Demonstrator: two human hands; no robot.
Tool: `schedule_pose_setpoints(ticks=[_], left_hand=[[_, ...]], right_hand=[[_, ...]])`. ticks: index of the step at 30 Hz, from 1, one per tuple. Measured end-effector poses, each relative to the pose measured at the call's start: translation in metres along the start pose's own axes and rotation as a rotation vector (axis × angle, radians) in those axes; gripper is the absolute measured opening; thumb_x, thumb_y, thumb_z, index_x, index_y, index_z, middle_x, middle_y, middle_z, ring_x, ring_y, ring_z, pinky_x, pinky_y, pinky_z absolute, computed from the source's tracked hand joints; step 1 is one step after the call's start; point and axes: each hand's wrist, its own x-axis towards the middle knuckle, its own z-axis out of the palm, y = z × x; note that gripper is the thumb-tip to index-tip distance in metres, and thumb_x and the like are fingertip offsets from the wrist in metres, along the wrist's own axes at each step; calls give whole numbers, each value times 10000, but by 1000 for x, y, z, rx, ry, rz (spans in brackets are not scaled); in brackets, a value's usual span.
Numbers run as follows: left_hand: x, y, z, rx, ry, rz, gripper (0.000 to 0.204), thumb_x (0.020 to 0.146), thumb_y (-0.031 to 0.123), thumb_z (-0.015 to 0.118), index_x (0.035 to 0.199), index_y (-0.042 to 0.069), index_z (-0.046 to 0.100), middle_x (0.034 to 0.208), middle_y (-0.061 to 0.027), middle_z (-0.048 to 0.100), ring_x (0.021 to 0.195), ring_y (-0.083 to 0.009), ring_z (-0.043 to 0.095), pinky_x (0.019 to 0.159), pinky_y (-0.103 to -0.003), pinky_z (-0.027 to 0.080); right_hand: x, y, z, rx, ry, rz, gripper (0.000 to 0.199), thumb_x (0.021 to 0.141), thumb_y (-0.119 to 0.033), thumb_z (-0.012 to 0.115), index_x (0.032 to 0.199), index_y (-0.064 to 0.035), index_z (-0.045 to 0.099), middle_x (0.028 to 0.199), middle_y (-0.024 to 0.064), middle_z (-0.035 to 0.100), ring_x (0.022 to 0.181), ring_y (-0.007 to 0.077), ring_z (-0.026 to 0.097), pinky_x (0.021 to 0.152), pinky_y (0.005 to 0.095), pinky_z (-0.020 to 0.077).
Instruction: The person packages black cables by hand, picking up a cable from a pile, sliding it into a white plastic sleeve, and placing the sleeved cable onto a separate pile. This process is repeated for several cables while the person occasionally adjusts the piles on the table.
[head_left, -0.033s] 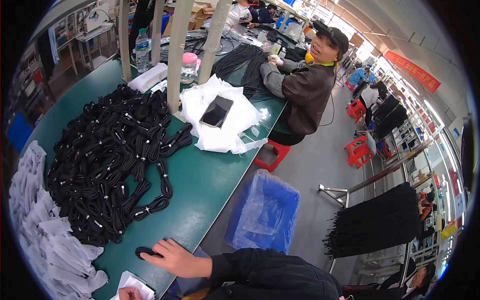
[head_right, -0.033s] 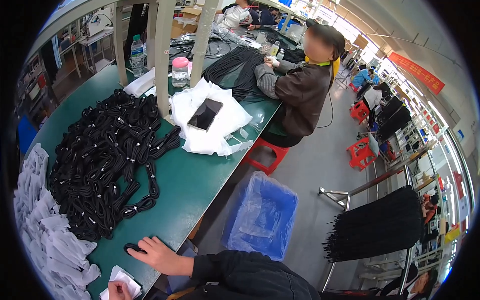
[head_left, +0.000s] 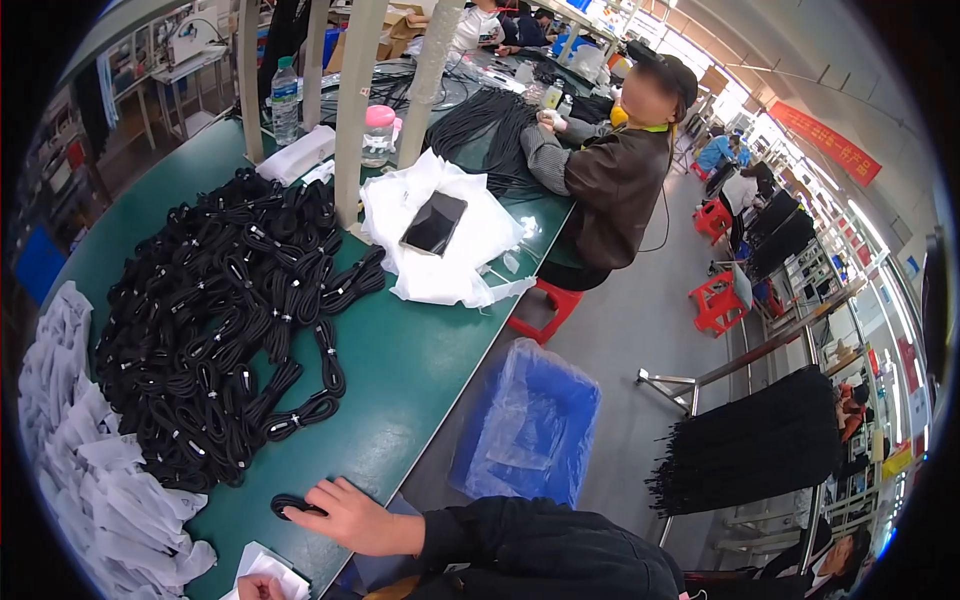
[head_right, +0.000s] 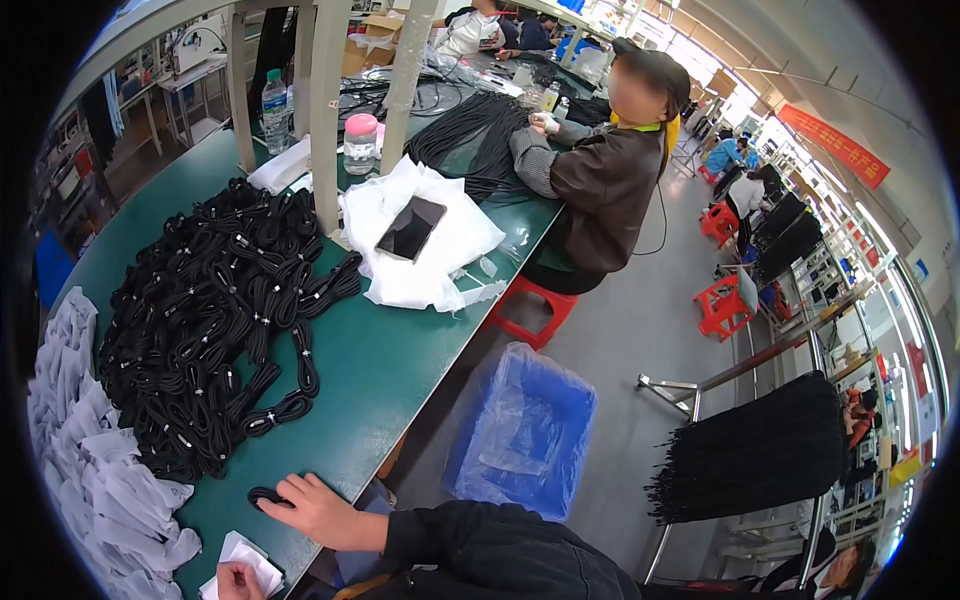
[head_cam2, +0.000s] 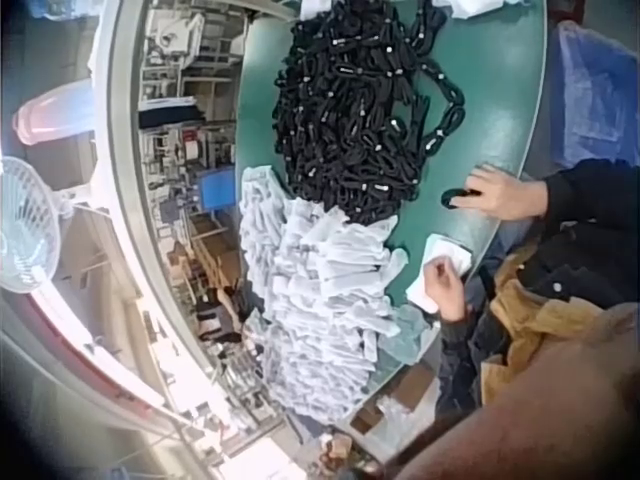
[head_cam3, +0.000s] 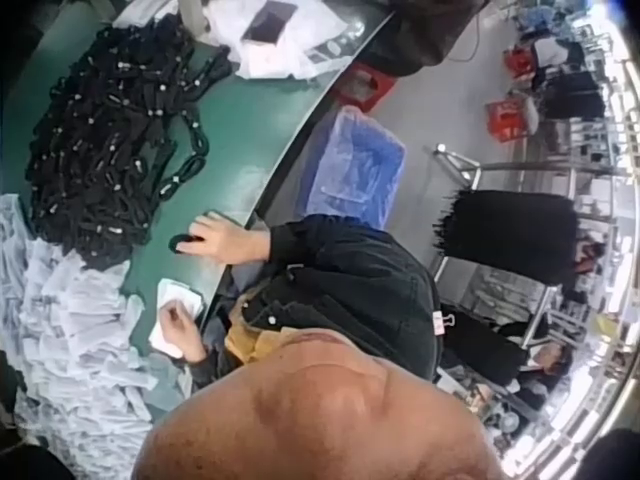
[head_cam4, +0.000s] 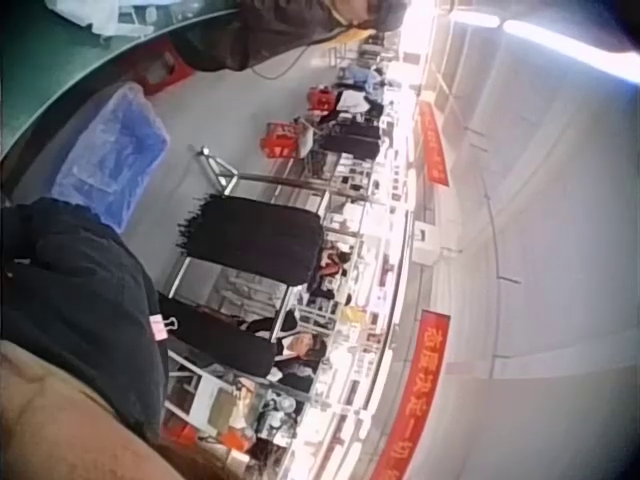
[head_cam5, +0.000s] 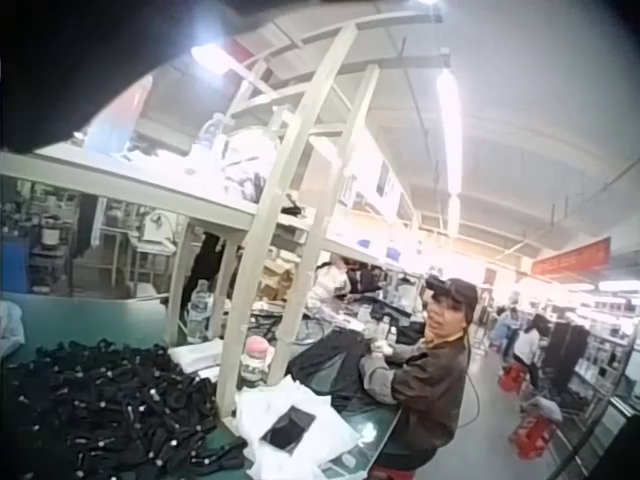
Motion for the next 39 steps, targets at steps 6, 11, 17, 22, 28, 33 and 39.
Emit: schedule_pose_setpoints(ticks=[6,11,17,22,28,33,39], left_hand=[[-1,2,0,-29,3,-25,98,947,68,651,932,-18,607,853,-119,600,758,-216,576,705,-324,504],[-1,1,1,-40,5,-33,82,944,54,646,938,-16,605,850,-115,595,759,-208,572,707,-319,503],[-2,1,0,-25,0,-28,72,943,45,638,939,-15,601,852,-111,593,758,-203,566,706,-314,501],[-3,1,-1,-27,-2,-22,66,940,35,639,943,-16,598,861,-108,588,759,-196,561,706,-309,501],[-4,-6,3,-132,-9,-61,66,924,6,656,952,-15,600,880,-88,582,768,-169,557,707,-288,507],[-4,-8,2,-100,-4,-21,74,919,-1,665,960,-14,604,886,-79,583,771,-160,556,707,-277,509],[-6,-12,3,-103,-14,-41,75,920,6,668,960,-14,607,885,-82,584,771,-164,556,716,-279,504]], right_hand=[[-1,1,3,1,23,2,412,797,-53,578,1202,5,616,949,104,486,914,261,510,745,352,397],[-1,0,0,-6,-20,-7,410,798,-53,577,1202,0,618,950,108,484,922,267,509,754,355,397],[-1,0,3,-20,2,-6,414,792,-57,602,1202,-4,623,948,105,491,902,264,512,750,357,402],[0,-3,1,8,-7,22,428,785,-48,631,1210,2,620,960,109,494,912,266,515,756,358,404],[5,-5,0,86,60,53,454,783,-29,638,1232,21,606,985,126,493,949,277,514,786,372,408],[-1,0,11,62,20,36,439,806,-29,660,1233,45,594,1003,134,508,935,277,526,798,372,431],[4,3,5,35,90,49,446,823,-66,702,1224,86,579,990,135,529,898,271,547,797,350,475]])
